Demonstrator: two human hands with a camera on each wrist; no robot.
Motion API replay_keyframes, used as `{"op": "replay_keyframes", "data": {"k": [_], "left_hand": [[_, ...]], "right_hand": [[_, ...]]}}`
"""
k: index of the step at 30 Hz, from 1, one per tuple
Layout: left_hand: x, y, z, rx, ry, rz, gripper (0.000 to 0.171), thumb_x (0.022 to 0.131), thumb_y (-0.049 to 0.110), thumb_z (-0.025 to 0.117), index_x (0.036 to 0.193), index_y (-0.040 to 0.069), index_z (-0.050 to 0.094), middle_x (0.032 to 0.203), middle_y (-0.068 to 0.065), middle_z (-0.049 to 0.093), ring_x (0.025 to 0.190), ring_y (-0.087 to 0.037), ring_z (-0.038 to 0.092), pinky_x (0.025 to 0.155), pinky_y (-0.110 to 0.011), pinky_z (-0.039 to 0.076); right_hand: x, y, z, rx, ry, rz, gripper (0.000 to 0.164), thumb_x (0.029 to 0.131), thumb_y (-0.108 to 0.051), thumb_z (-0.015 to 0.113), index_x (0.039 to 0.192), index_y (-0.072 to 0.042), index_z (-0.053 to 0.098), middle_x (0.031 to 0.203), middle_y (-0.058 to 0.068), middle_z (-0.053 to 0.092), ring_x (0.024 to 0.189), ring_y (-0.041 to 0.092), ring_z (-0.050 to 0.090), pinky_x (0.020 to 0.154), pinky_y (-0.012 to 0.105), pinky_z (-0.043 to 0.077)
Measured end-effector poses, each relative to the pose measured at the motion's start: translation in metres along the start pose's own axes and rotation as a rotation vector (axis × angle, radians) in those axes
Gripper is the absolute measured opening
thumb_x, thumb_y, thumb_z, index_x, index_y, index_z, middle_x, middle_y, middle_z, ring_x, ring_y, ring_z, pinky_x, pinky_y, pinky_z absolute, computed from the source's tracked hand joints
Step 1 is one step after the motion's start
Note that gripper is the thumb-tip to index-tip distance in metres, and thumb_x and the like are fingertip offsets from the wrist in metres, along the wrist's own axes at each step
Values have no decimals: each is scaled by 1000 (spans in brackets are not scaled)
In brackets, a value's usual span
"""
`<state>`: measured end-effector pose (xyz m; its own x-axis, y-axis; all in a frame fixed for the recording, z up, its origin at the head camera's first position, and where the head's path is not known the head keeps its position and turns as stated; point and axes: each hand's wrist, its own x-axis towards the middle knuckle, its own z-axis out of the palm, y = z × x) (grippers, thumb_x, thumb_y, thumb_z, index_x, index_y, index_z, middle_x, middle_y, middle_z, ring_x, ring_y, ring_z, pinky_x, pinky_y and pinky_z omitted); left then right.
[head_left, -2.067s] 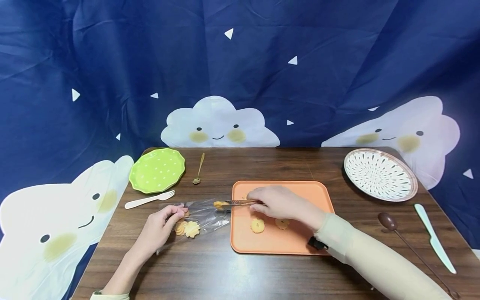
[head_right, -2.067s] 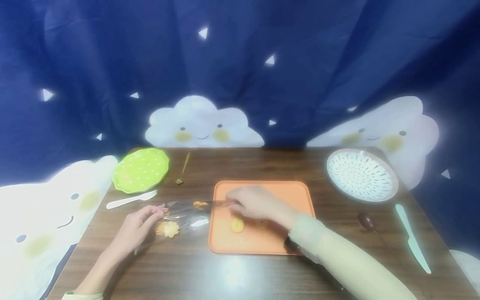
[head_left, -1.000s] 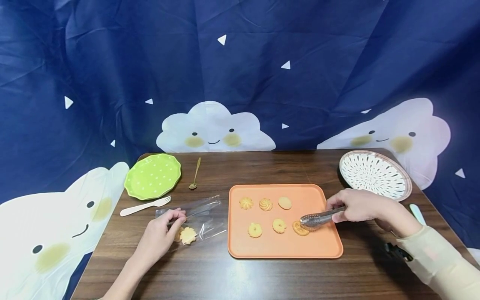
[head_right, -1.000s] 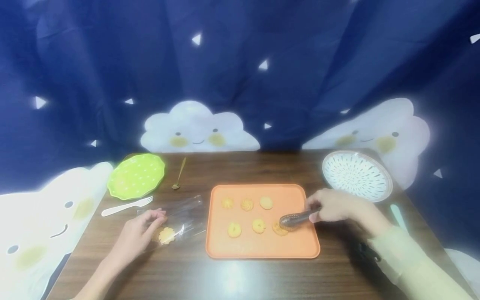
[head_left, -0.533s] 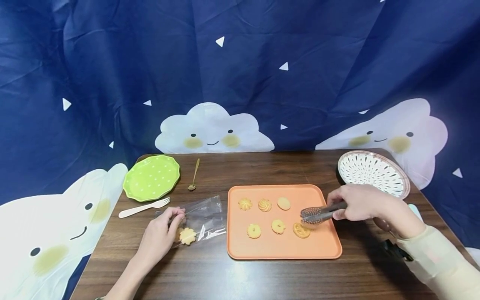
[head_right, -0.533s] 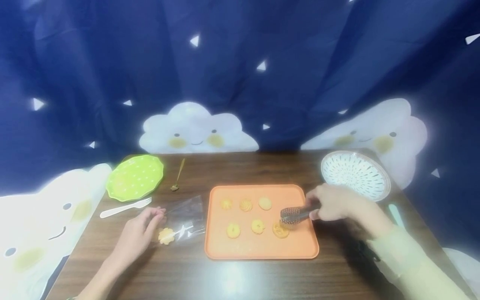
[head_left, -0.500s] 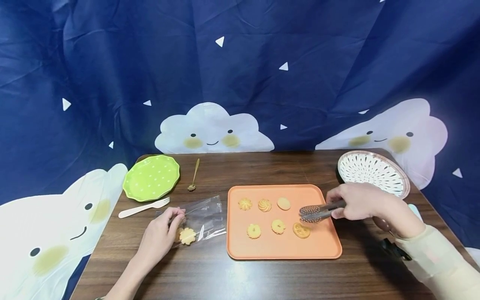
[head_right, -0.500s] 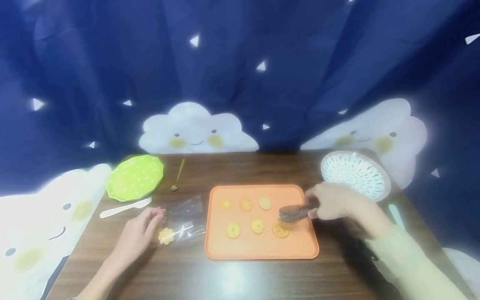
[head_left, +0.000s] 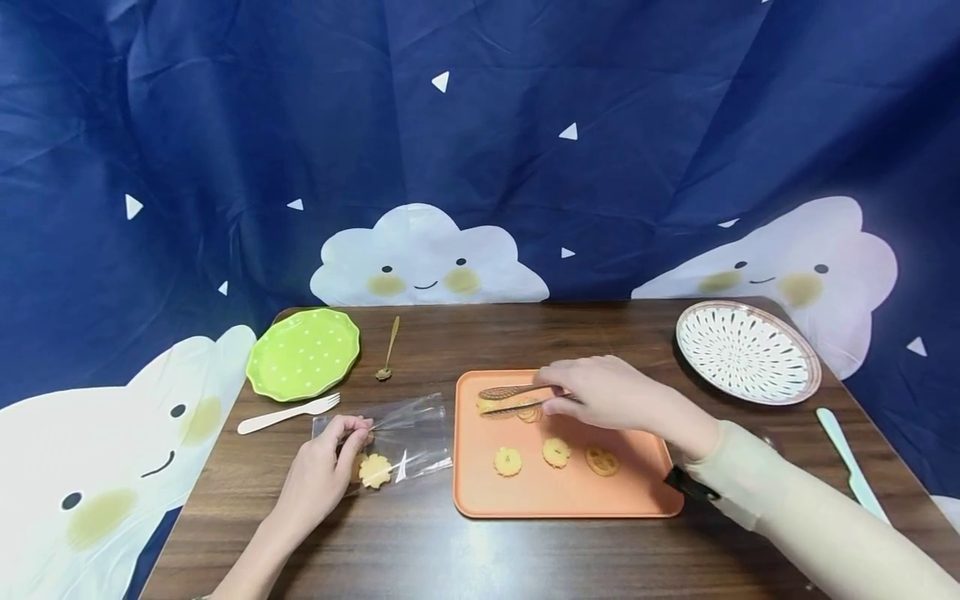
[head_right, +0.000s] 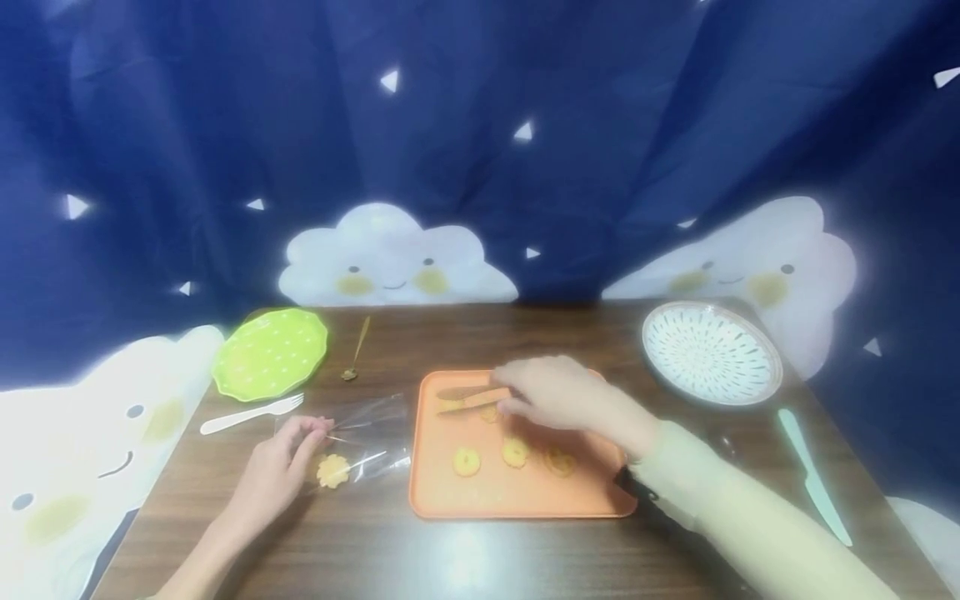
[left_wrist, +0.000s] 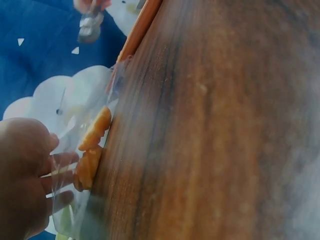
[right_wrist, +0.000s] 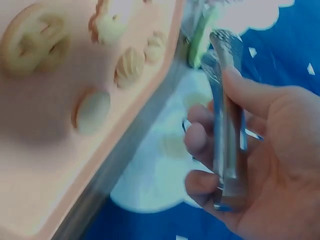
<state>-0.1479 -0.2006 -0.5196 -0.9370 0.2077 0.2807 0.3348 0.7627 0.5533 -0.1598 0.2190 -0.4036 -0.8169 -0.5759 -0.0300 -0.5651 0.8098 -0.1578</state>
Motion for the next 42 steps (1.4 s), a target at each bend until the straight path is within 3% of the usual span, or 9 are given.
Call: {"op": "replay_keyframes", "data": {"k": [8, 15, 18, 21, 27, 31, 35, 42], "left_hand": [[0, -3, 2, -36, 10, 20, 9, 104, 28, 58, 105, 22, 65, 119, 13, 76, 113, -12, 73, 90, -35, 57], [1, -4, 2, -106, -12, 23, 12, 105, 27, 56, 106, 19, 65, 119, 11, 76, 104, -6, 75, 88, -4, 49], [1, -3, 2, -127, -15, 16, 12, 105, 28, 57, 106, 19, 65, 119, 11, 76, 105, -5, 74, 88, 2, 45], [1, -1, 3, -154, -23, 11, 12, 105, 28, 56, 105, 19, 65, 120, 10, 76, 106, -7, 75, 88, 2, 45], [2, 0, 4, -194, -45, -2, 14, 105, 29, 55, 104, 18, 64, 121, 9, 76, 100, -8, 76, 85, -3, 50], [3, 2, 4, -171, -43, 4, 14, 105, 29, 56, 103, 19, 65, 119, 9, 77, 95, -7, 76, 80, -14, 56], [4, 4, 4, -152, -55, -2, 15, 105, 32, 55, 102, 21, 65, 119, 10, 77, 103, -6, 75, 85, -24, 60], [4, 3, 5, -157, -65, -10, 15, 105, 32, 55, 103, 20, 65, 119, 7, 77, 103, -6, 75, 88, -27, 61]], "right_hand": [[46, -30, 28, -105, 40, -101, 24, 93, -44, 70, 111, -28, 66, 92, -10, 66, 75, 7, 63, 57, 28, 46], [70, -52, 46, -88, -14, -107, 26, 93, -49, 70, 110, -30, 67, 88, -13, 64, 77, 9, 66, 54, 28, 42], [77, -58, 53, -87, -21, -135, 28, 91, -53, 68, 108, -31, 67, 87, -14, 61, 75, 8, 65, 57, 31, 47], [83, -65, 59, -83, -40, -174, 31, 92, -54, 66, 109, -29, 66, 90, -12, 60, 76, 9, 63, 63, 33, 54], [92, -79, 67, -90, -109, -211, 44, 94, -57, 63, 131, -32, 61, 116, -6, 66, 99, 11, 68, 77, 33, 59], [97, -85, 71, -108, -131, -230, 46, 93, -58, 63, 132, -34, 59, 116, -8, 64, 93, 8, 66, 70, 29, 56], [99, -91, 74, -117, -142, -263, 45, 94, -59, 61, 129, -32, 59, 115, -8, 62, 90, 7, 65, 64, 27, 53], [102, -96, 81, -129, -133, -284, 45, 98, -61, 53, 131, -31, 55, 122, -6, 62, 96, 8, 67, 58, 27, 50]]}}
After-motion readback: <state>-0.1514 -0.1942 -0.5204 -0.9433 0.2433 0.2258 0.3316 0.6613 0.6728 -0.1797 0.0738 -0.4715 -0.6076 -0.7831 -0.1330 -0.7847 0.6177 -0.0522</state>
